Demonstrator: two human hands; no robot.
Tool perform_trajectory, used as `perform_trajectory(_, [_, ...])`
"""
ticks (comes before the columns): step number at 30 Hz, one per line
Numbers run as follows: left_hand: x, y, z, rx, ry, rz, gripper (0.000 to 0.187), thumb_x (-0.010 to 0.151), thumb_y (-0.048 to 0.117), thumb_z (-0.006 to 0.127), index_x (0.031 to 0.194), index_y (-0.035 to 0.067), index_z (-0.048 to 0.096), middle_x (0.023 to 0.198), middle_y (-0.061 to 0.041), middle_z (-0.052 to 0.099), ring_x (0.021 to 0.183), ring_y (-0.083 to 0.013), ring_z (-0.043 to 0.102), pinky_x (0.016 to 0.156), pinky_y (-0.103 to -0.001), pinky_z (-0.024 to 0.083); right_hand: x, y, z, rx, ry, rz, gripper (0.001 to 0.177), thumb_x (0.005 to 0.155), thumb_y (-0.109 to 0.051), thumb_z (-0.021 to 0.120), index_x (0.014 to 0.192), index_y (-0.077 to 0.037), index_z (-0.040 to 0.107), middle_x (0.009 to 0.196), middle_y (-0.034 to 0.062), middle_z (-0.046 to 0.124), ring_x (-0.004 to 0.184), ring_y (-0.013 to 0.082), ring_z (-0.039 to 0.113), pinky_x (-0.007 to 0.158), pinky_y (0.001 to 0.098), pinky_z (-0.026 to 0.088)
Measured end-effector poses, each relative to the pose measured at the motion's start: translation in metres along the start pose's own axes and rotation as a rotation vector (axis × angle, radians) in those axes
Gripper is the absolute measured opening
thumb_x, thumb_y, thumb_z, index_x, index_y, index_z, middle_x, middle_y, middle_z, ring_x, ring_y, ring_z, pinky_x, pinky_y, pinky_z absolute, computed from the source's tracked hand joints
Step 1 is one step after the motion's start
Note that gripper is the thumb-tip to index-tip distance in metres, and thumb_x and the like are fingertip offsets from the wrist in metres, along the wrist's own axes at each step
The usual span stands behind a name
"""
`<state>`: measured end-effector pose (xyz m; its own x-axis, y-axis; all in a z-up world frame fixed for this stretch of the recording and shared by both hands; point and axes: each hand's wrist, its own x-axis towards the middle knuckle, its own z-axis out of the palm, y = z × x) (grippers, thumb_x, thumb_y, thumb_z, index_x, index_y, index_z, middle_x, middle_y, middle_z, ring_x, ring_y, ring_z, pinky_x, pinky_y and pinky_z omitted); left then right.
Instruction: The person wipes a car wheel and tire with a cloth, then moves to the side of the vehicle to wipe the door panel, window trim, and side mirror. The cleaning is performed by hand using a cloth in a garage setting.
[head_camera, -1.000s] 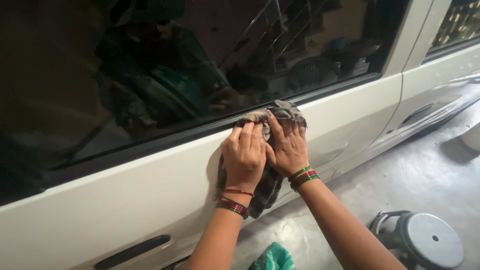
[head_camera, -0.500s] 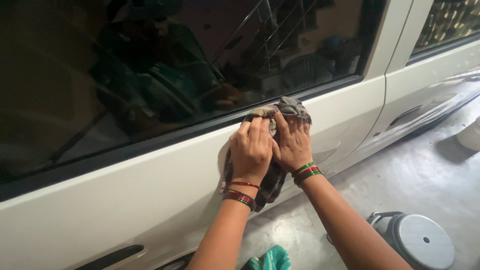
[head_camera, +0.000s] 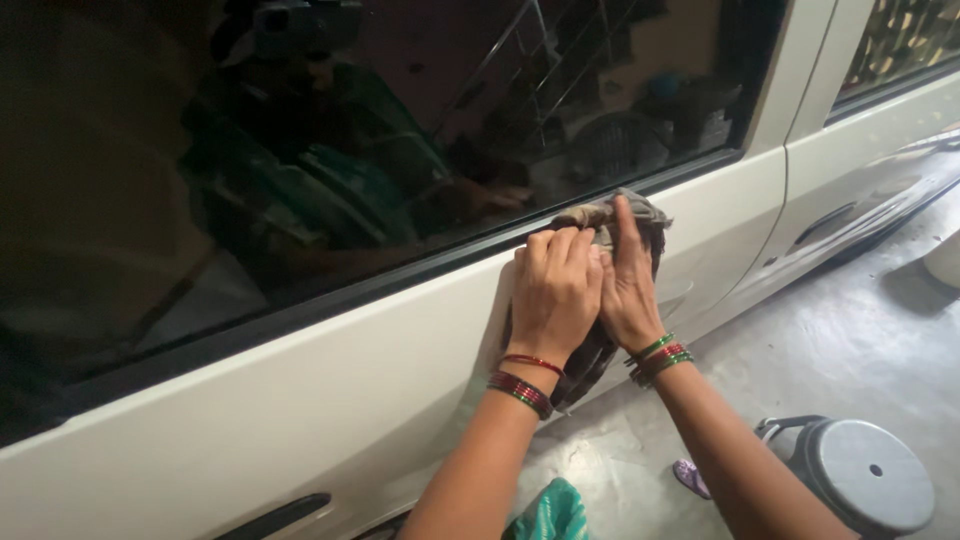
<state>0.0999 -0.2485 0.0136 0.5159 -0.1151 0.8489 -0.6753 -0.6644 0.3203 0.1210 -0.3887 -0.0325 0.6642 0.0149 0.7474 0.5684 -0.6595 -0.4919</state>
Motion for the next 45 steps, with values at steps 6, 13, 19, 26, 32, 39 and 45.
perform_trajectory(6, [-0.001,-0.011,-0.039,-0.080,0.074,-0.030,0.031,0.106,0.018,0.057,0.132,0.003,0.060,0.118,-0.010,0.068,0.113,-0.0274,0.062,0.105,-0.045,0.046,-0.007,-0.069,0.034,0.165,0.095,0.023,0.058,0.108,-0.020,0.054,0.159,-0.006,0.031,0.157,0.0214,0.044,0.144,0.0362,0.045,0.119,0.0444,0.035])
perform_trajectory(13, [-0.002,-0.048,-0.092,0.100,0.205,0.079,0.026,0.101,0.005,0.058,0.128,0.004,0.059,0.126,-0.011,0.066,0.124,-0.0301,0.060,0.110,-0.046,0.044,-0.009,-0.112,0.060,-0.067,0.057,-0.060,0.051,0.097,-0.014,0.063,0.147,-0.016,0.050,0.127,0.0150,0.066,0.110,0.0350,0.062,0.100,0.0470,0.044])
perform_trajectory(19, [-0.006,-0.051,-0.098,0.166,0.123,0.108,0.030,0.096,0.003,0.063,0.125,0.005,0.061,0.121,-0.010,0.067,0.115,-0.0280,0.063,0.104,-0.043,0.047,0.000,-0.091,0.054,-0.128,0.097,-0.138,0.044,0.099,-0.014,0.061,0.142,-0.016,0.053,0.128,0.0116,0.068,0.110,0.0330,0.064,0.099,0.0465,0.047])
perform_trajectory(26, [-0.006,-0.048,-0.099,0.252,0.100,0.110,0.030,0.095,0.004,0.065,0.125,0.006,0.062,0.115,-0.008,0.068,0.105,-0.0250,0.063,0.100,-0.040,0.048,0.015,-0.056,0.039,-0.189,0.188,-0.085,0.037,0.102,-0.014,0.052,0.139,-0.014,0.051,0.125,0.0165,0.066,0.111,0.0371,0.063,0.098,0.0469,0.046])
perform_trajectory(32, [-0.007,-0.048,-0.102,0.345,0.071,0.131,0.032,0.096,0.006,0.066,0.127,0.006,0.061,0.112,-0.006,0.068,0.105,-0.0233,0.063,0.101,-0.039,0.048,0.027,-0.028,0.023,-0.233,0.213,0.060,0.035,0.104,-0.017,0.047,0.139,-0.013,0.052,0.115,0.0190,0.064,0.100,0.0375,0.062,0.089,0.0469,0.046])
perform_trajectory(39, [-0.010,-0.052,-0.097,0.411,0.077,0.148,0.032,0.098,0.008,0.066,0.130,0.008,0.061,0.113,-0.005,0.068,0.109,-0.0217,0.064,0.103,-0.039,0.048,0.048,0.015,-0.002,-0.201,0.276,0.129,0.032,0.110,-0.019,0.040,0.140,-0.011,0.050,0.113,0.0174,0.067,0.097,0.0355,0.064,0.087,0.0458,0.048])
perform_trajectory(45, [-0.011,-0.052,-0.096,0.423,0.062,0.163,0.032,0.099,0.009,0.067,0.130,0.008,0.062,0.113,-0.005,0.068,0.110,-0.0213,0.064,0.105,-0.039,0.047,0.059,0.047,-0.017,-0.189,0.294,0.270,0.035,0.111,-0.022,0.040,0.143,-0.013,0.049,0.110,0.0164,0.068,0.101,0.0332,0.067,0.091,0.0451,0.049])
